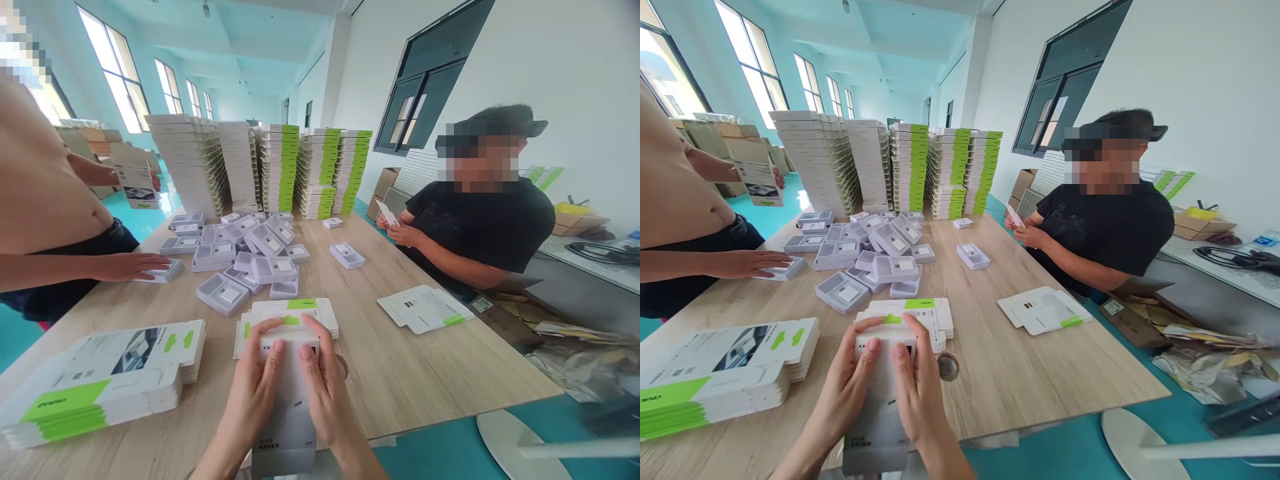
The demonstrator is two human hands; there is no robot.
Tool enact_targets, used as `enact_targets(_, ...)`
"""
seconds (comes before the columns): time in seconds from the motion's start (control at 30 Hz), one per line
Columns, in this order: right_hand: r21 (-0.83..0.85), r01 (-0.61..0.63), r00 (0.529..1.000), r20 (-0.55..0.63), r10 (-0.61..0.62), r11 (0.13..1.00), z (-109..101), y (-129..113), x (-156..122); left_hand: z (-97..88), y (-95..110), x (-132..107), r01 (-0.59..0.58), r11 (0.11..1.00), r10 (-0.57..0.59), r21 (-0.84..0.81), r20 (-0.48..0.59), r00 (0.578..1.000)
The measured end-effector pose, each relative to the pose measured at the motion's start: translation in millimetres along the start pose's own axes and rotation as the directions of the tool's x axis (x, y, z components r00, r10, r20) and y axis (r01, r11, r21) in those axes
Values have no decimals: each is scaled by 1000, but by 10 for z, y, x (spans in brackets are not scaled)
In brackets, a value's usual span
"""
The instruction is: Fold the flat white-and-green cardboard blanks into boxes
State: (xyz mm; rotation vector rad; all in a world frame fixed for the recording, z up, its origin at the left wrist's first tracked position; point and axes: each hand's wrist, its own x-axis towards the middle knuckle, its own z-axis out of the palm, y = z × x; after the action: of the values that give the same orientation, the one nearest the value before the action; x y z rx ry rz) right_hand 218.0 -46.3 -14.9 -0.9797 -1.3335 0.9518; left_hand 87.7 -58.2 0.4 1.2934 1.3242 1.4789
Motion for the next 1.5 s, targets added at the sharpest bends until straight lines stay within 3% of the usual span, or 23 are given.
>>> enact_targets(0.1,-30,32,999,-32,-33,999,5,-47,1,12,8,-36,-61,998,61,7,-114,992)
enact_targets(0.2,93,15,993,-116,-5,996,61,-80,-49,52,57,-40,-87,996,86,0,-153,985)
enact_targets(0.27,148,0,985,-169,25,989,90,-78,-76,72,96,-26,-45,999,43,-12,-136,990)
enact_targets(0.33,131,-36,987,-150,56,991,96,-49,-84,77,122,-12,5,999,-8,-32,-114,993)
enact_targets(0.5,197,-280,943,-128,308,940,68,64,-71,36,116,6,74,995,-80,-67,-97,992)
enact_targets(0.57,238,-277,942,-122,312,931,55,40,-52,23,108,12,92,993,-99,-80,-84,992)
enact_targets(0.67,310,-263,960,-12,280,914,19,-94,28,23,105,18,118,989,-123,-89,-58,991)
enact_targets(0.8,371,-358,927,31,374,857,-71,-247,204,28,108,-23,167,973,-173,-162,-27,985)
enact_targets(0.87,370,-378,917,28,397,849,-120,-259,276,13,106,-84,227,933,-227,-279,31,973)
enact_targets(0.93,361,-373,916,-5,402,854,-157,-236,320,-21,94,-172,346,859,-307,-378,162,938)
enact_targets(1.03,315,-314,923,-118,366,896,-187,-172,333,-94,47,-323,576,740,-435,-346,407,803)
enact_targets(1.1,248,-240,933,-207,293,939,-203,-144,326,-141,2,-401,669,687,-507,-284,472,721)
enact_targets(1.13,202,-194,941,-239,240,960,-213,-145,324,-161,-18,-426,685,678,-531,-266,467,707)
enact_targets(1.2,101,-92,966,-234,113,991,-238,-178,333,-187,-46,-445,678,690,-546,-255,431,718)
enact_targets(1.27,-4,18,995,-99,-18,1000,-263,-236,365,-191,-47,-434,643,724,-521,-251,413,747)
enact_targets(1.37,-109,141,985,111,-129,984,-301,-280,413,-152,-22,-399,602,758,-487,-252,396,778)
enact_targets(1.43,-143,159,984,105,-145,977,-334,-228,391,-111,-25,-376,595,763,-490,-253,375,787)
enact_targets(1.5,-162,109,993,-31,-115,981,-362,-107,289,-76,-65,-342,585,760,-488,-284,346,802)
